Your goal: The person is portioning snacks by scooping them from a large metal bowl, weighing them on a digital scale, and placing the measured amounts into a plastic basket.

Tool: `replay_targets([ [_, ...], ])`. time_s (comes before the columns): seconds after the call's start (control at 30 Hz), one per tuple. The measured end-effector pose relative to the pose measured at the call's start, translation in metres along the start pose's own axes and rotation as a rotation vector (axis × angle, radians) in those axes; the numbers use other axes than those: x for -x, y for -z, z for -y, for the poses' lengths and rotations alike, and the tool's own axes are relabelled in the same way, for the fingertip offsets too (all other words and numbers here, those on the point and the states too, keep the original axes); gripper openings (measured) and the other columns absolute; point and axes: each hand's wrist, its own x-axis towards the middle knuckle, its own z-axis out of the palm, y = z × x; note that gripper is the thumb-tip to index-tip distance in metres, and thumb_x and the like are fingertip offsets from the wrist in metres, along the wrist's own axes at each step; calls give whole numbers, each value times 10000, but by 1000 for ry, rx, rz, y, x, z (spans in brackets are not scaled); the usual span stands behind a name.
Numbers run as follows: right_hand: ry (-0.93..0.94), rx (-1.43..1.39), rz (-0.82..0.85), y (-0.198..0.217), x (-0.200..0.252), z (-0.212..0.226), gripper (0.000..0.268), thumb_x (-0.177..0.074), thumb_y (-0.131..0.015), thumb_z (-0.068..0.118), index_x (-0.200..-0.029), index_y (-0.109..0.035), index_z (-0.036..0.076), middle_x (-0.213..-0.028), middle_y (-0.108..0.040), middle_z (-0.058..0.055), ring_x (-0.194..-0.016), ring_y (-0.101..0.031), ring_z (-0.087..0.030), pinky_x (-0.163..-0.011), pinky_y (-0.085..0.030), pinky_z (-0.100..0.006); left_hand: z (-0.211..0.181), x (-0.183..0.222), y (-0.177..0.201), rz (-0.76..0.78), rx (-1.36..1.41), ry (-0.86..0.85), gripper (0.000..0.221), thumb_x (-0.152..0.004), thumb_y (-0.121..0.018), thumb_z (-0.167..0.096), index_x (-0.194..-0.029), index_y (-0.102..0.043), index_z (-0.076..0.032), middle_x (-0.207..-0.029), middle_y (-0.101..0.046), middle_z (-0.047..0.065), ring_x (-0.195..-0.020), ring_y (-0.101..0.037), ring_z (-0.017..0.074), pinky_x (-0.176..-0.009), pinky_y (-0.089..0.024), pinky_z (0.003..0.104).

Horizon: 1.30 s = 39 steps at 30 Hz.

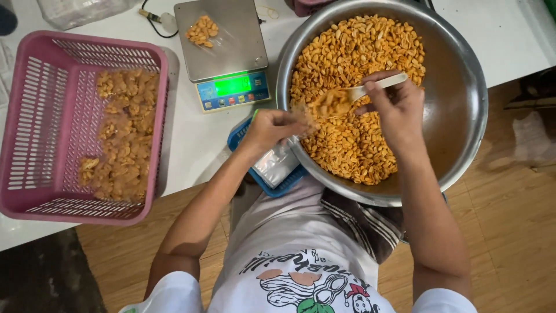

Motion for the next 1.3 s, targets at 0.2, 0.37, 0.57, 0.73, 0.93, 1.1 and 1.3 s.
replay_targets([
  [0.2, 532, 633, 56, -17, 13, 11, 124, -965, -772, -70, -1052, -778, 17, -987, -727, -139, -902, -736, -318, -703, -623, -376, -25, -4, -34, 77, -20, -99, 323, -732, -939, -121, -973, -765, 4, -705, -732, 96, -547, -663, 110, -476, -550, 260],
  [0.37, 524, 646, 60, 4, 12, 2, 94, -998, -733, -72, -1049, -781, -9, -977, -733, -182, -901, -731, -326, -757, -613, -368, 21, -33, -35, 337, -61, -310, 556, -838, -833, -12, -1328, -571, 13, -984, -654, 97, -882, -686, 171, -798, -604, 384],
  [0.57, 314, 309, -3, 18, 10, 2, 69, -1054, -655, -121, -1096, -699, -88, -1016, -698, -257, -907, -703, -337, -729, -637, -405, 30, -43, -40, 463, -95, -287, 496, -864, -771, 29, -1314, -605, -98, -1136, -717, 167, -1110, -688, 325, -966, -551, 499],
  [0.73, 213, 126, -40, 19, 8, -7, 60, -1056, -675, -114, -1106, -698, -91, -1017, -702, -226, -927, -695, -267, -729, -666, -387, 46, -49, -43, 456, -146, -210, 553, -869, -775, -12, -1363, -561, -138, -1171, -726, 144, -1124, -696, 270, -980, -551, 462],
  [0.93, 269, 210, -63, 21, 9, -10, 54, -1070, -673, -140, -1121, -687, -151, -1005, -681, -307, -925, -678, -309, -701, -659, -439, 55, -46, -42, 451, -88, -243, 565, -850, -769, 49, -1361, -578, -99, -1287, -676, 226, -1208, -672, 383, -1064, -483, 536],
  [1.1, 287, 302, -86, 22, 11, -5, 92, -1062, -655, -189, -1142, -689, -158, -1000, -668, -334, -890, -679, -375, -671, -665, -446, 51, -46, -42, 434, -134, -181, 549, -875, -736, 78, -1377, -576, -77, -1300, -676, 215, -1229, -664, 391, -1081, -482, 536],
  [1.3, 7, 137, -160, 40, 9, -19, 41, -1138, -636, 26, -1144, -676, 17, -1161, -709, -171, -1057, -753, -251, -773, -700, -272, 32, -47, -45, 434, -199, -4, 510, -903, -738, -197, -1361, -546, -82, -1419, -572, 210, -1328, -602, 342, -918, -673, 447],
])
